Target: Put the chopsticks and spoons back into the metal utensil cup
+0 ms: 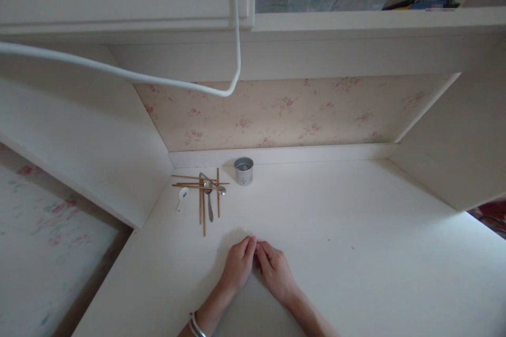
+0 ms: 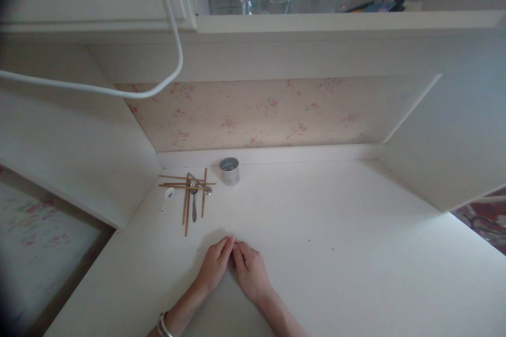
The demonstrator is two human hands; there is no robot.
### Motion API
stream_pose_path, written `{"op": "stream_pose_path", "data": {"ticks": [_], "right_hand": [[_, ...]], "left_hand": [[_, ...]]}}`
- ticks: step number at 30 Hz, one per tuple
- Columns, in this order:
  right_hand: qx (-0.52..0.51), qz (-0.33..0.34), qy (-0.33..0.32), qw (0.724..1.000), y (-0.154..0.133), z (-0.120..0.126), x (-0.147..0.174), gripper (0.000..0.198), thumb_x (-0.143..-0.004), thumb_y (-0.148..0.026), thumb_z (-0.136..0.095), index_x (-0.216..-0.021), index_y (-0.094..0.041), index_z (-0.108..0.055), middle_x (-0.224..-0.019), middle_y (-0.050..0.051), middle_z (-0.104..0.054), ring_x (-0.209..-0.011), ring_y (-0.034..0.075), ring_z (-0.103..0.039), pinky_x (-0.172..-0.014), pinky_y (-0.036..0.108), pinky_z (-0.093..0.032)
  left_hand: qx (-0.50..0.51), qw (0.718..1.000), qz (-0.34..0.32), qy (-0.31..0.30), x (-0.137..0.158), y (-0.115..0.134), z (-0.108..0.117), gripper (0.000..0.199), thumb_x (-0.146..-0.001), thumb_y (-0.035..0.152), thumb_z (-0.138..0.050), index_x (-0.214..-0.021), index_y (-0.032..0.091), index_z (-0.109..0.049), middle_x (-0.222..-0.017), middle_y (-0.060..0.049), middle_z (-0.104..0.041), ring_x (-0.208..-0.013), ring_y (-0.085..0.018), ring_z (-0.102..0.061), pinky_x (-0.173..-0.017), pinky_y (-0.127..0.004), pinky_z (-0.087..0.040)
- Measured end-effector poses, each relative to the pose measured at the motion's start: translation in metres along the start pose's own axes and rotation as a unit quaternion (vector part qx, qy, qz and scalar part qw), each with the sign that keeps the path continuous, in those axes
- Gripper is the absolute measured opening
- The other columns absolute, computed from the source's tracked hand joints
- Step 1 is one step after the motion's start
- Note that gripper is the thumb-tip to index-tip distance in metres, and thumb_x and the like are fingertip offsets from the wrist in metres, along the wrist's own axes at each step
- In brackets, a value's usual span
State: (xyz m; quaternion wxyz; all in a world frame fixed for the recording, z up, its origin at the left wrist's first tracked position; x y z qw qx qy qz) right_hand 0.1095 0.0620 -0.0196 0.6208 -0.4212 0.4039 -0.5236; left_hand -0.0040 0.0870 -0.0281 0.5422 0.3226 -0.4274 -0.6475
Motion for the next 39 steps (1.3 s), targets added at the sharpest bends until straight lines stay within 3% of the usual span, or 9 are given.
{"op": "stream_pose_path", "data": {"ticks": [39], "right_hand": [[0.001, 0.005, 0.0, 1.0, -0.0037, 0.0007, 0.0002, 0.037, -0.1, -0.039, -0.036, -0.09, -0.019, -0.065, -0.08, 0.004, -0.067, -0.071, 0.016, -0.059, -0.068, 0.025, -0.044]], "left_hand": [[-0.035, 0.999, -0.006, 0.002, 0.0009, 0.0013, 0.0002, 0.045, -0.097, 0.046, -0.03, -0.08, 0.019, -0.061, -0.078, -0.006, -0.069, -0.075, -0.018, -0.062, -0.072, -0.027, -0.044]]}}
Point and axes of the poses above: each hand's wrist, its own x-axis away from the middle knuckle, its own z-axis out of the back of the hand, y = z × x, the point moved 5 cm from there along -x, towards the middle knuckle
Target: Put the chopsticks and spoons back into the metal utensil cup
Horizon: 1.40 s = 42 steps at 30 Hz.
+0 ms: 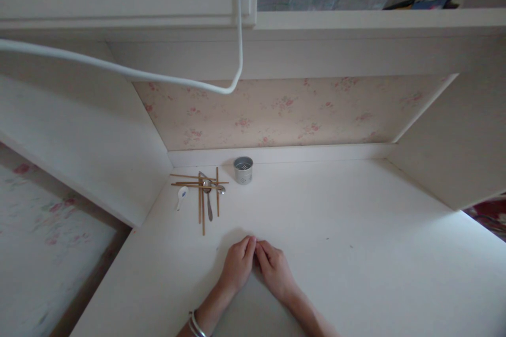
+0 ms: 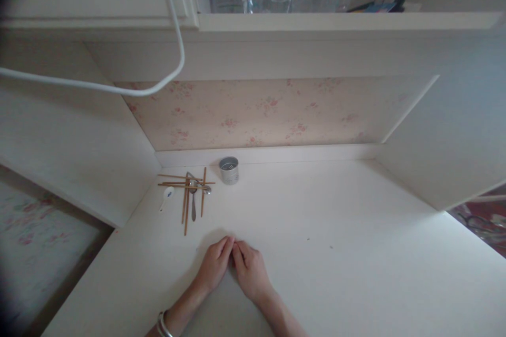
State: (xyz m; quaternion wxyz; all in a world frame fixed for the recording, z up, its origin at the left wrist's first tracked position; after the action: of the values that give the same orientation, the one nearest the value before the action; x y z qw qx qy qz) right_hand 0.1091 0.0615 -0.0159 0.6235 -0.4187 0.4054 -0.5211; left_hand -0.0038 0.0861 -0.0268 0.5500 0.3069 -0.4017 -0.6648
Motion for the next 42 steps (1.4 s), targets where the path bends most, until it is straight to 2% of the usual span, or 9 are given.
{"op": "stream_pose_path", "data": {"ticks": [9, 17, 26, 42], "right_hand": [[0.013, -0.004, 0.003, 1.0, 0.0013, -0.0004, 0.0002, 0.037, -0.099, -0.04, -0.036, -0.087, -0.019, -0.064, -0.075, 0.003, -0.066, -0.066, 0.015, -0.057, -0.064, 0.025, -0.042], [0.012, -0.003, 0.008, 1.0, -0.0019, 0.0011, -0.0001, 0.038, -0.099, -0.04, -0.036, -0.086, -0.019, -0.065, -0.078, 0.004, -0.068, -0.068, 0.016, -0.06, -0.063, 0.025, -0.043], [0.013, 0.0, 0.005, 1.0, -0.0014, 0.0003, 0.0011, 0.037, -0.1, -0.039, -0.036, -0.09, -0.019, -0.066, -0.083, 0.005, -0.069, -0.074, 0.016, -0.062, -0.07, 0.025, -0.045], [0.004, 0.004, 0.01, 1.0, 0.0033, -0.0039, 0.0031, 0.039, -0.099, -0.044, -0.036, -0.093, -0.02, -0.066, -0.082, 0.005, -0.069, -0.072, 0.018, -0.063, -0.068, 0.026, -0.046]], "left_hand": [[0.009, 1.0, 0.0, -0.003, 0.0014, 0.0007, -0.0001, 0.046, -0.098, 0.047, -0.029, -0.079, 0.019, -0.06, -0.076, -0.005, -0.067, -0.074, -0.018, -0.062, -0.072, -0.026, -0.043], [0.002, 1.0, 0.0, 0.001, 0.0016, 0.0022, 0.0008, 0.047, -0.097, 0.048, -0.028, -0.079, 0.019, -0.06, -0.077, -0.006, -0.068, -0.073, -0.018, -0.062, -0.072, -0.027, -0.044], [0.005, 1.0, -0.004, 0.002, 0.0011, 0.0041, 0.0014, 0.046, -0.098, 0.046, -0.029, -0.082, 0.018, -0.062, -0.08, -0.007, -0.069, -0.076, -0.018, -0.063, -0.074, -0.027, -0.044], [0.015, 1.0, -0.004, 0.014, 0.0049, 0.0011, 0.0006, 0.046, -0.097, 0.047, -0.029, -0.078, 0.02, -0.06, -0.077, -0.006, -0.068, -0.074, -0.018, -0.062, -0.071, -0.026, -0.043]]}}
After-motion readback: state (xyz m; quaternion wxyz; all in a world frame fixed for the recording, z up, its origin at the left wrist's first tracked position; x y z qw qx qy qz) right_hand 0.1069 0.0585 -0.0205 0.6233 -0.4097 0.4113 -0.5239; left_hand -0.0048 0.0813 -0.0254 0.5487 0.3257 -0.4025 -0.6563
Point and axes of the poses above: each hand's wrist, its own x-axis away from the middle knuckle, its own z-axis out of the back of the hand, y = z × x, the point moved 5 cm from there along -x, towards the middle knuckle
